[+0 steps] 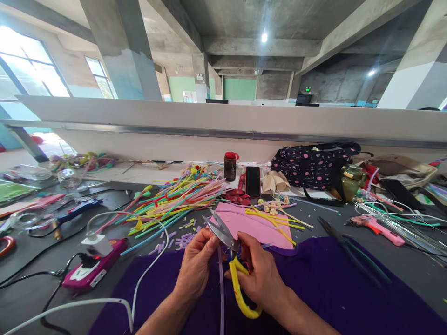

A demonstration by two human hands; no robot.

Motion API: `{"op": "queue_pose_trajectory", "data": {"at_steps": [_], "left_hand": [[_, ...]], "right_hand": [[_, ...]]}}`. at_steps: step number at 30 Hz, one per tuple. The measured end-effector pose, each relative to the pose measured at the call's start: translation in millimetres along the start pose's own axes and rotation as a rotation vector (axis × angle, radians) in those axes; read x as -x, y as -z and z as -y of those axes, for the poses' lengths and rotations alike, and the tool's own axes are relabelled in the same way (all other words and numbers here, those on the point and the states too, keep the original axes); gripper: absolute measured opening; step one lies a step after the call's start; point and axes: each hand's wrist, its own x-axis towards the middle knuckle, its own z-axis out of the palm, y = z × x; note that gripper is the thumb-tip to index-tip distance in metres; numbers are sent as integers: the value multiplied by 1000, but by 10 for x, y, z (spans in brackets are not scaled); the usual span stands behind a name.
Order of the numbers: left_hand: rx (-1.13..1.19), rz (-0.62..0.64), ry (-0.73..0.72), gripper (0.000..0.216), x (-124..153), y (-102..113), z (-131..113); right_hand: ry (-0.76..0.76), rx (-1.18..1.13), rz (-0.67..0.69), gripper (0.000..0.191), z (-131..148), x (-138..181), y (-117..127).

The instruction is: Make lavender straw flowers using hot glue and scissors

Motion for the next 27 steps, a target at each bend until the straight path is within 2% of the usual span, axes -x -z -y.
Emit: {"op": "queue_pose_trajectory", "data": {"at_steps": [19,27], "left_hand": [[17,3,-31,12,-10,23,29],[43,14,31,12,-7,10,-33]], "right_hand": [[-1,30,25,55,-4,9,9],[-42,-36,-2,48,24,18,30]]}}
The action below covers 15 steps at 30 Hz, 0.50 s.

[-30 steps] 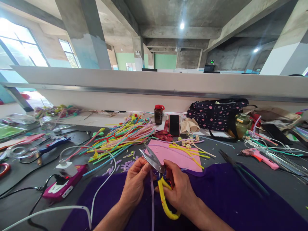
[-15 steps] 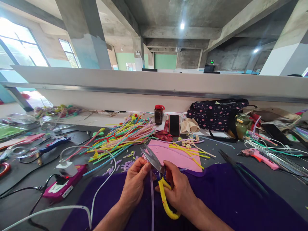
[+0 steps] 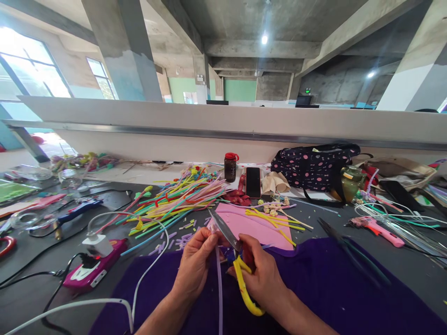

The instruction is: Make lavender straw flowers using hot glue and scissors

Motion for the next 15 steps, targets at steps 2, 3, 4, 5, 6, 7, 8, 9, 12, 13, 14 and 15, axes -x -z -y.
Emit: {"op": "queue_pose_trajectory", "data": {"at_steps": [2,3,4,5,6,7,8,9,12,13,14,15], "left_hand": [[3,-11,36,13,-1,2,-23],[5,-14,50,13,-2,3,-33],[8,-13,62,14,-3,3,-40],[10,-7,73,15,-3,3,-46],[12,2,79,15,-4,2,-50],[15,13,82,16,-4,0,-51],[18,25,86,16,-4,-2,-52],[23,35,92,16,-4,-4,-52],[34,50,125,17,-2,-6,-55],[33,53,137,17,-2,-6,-57],[28,54,145,16,-3,-5,-60],[19,57,146,16,-3,-4,-63]], "right_hand": [[-7,-67,-18,49,-10,0,5],[-6,-97,-32,49,-17,-1,9],[-5,-122,-42,49,-24,-3,16],[-7,-139,-46,49,-29,-4,24],[-13,-148,-38,49,-31,-6,35],[-18,-148,-23,50,-31,-7,48],[-20,-139,-5,50,-28,-8,64],[-19,-119,15,51,-22,-9,81],[-8,-14,60,53,6,-10,135],[-8,30,67,54,17,-9,152],[-9,71,70,55,28,-7,168],[-10,106,72,56,38,-5,182]]}}
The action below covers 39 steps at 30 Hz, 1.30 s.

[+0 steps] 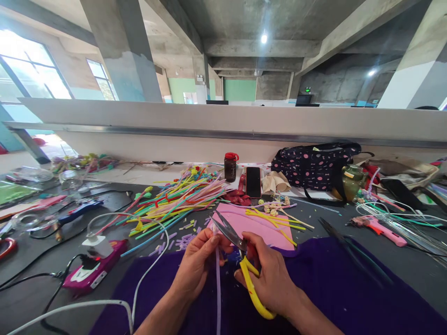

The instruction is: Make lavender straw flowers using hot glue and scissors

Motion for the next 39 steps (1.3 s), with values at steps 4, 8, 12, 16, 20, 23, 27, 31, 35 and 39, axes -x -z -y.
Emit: {"op": "queue_pose_trajectory", "data": {"at_steps": [4,8,12,16,20,23,27,31,35,39], "left_hand": [[-33,21,-31,15,-4,3,-2],[-50,61,-43,13,-4,5,17],[-66,69,-25,13,-4,9,27],[-66,71,-30,15,-1,10,25],[-62,72,-43,14,6,7,21],[-63,73,-51,14,6,6,16],[-65,82,-56,14,5,9,3],[-55,73,-52,15,9,17,-6],[-56,73,-31,14,11,31,-14],[-67,67,-26,15,8,36,-23]], "right_hand": [[-3,76,-5,57,15,11,38],[9,121,-44,57,6,3,38],[40,151,-83,58,-2,-13,18],[57,156,-106,60,-11,-17,13],[55,157,-103,58,-31,-17,16],[52,161,-98,58,-43,-14,13],[47,176,-94,58,-42,-3,14],[62,186,-93,55,-36,2,26],[66,187,-99,54,-44,-6,32],[58,188,-111,56,-62,-12,25]]}}
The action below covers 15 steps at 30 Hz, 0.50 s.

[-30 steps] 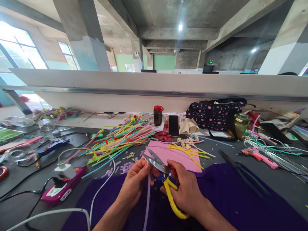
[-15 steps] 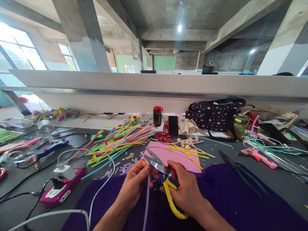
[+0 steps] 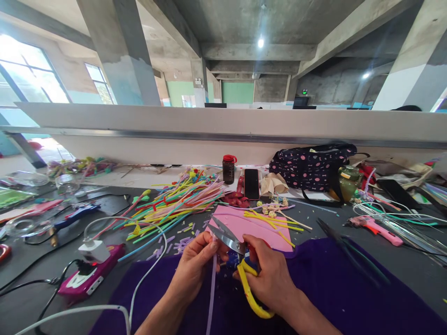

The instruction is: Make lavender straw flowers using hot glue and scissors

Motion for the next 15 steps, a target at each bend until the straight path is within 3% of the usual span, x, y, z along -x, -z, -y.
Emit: {"op": "queue_pose_trajectory", "data": {"at_steps": [15], "left_hand": [[39,-43,6,19,-8,-9,-20]], "right_hand": [[-34,-42,-11,52,-41,12,-41]]}}
